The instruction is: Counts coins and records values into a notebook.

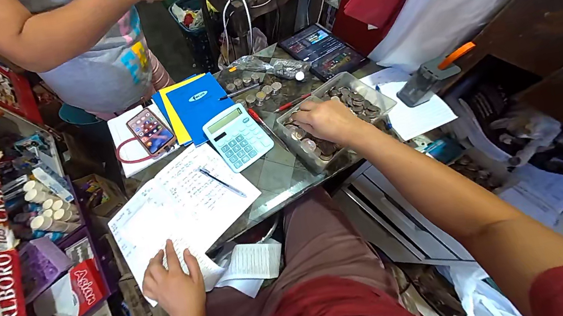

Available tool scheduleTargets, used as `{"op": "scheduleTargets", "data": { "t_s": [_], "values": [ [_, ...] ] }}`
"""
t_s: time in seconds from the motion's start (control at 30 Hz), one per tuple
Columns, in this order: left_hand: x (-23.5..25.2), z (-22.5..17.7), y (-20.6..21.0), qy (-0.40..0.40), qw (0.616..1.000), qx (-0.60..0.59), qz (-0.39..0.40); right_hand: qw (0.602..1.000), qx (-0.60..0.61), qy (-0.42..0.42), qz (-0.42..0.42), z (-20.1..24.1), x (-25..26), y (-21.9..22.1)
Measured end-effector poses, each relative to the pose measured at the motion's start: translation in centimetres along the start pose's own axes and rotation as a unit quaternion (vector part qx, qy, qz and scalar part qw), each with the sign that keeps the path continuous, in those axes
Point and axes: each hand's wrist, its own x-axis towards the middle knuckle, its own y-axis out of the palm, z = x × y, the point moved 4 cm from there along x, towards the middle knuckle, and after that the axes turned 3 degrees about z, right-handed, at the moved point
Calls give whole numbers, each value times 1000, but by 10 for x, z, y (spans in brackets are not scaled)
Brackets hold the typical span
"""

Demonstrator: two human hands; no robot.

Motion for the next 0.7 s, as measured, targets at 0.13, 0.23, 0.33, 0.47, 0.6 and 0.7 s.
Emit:
{"op": "scheduleTargets", "data": {
  "t_s": [0.13,0.23,0.33,0.47,0.6,0.7],
  "values": [
    [-1,0,1,-2,1000,-4,4,944,296,115,-86,-25,-21,-14],
    [-1,-1,0,-2,1000,-3,-1,767,597,221,-78,-37,-42,-13],
    [0,-3,-2,6,1000,1,6,798,548,251,19,-25,-55,-19],
    [1,-2,-4,9,1000,2,7,967,169,142,129,1,-63,-23],
    [0,-3,-4,11,1000,-1,7,966,171,151,124,5,-67,-23],
    [0,0,-4,16,1000,-3,2,950,215,184,131,0,-67,-19]
  ]
}}
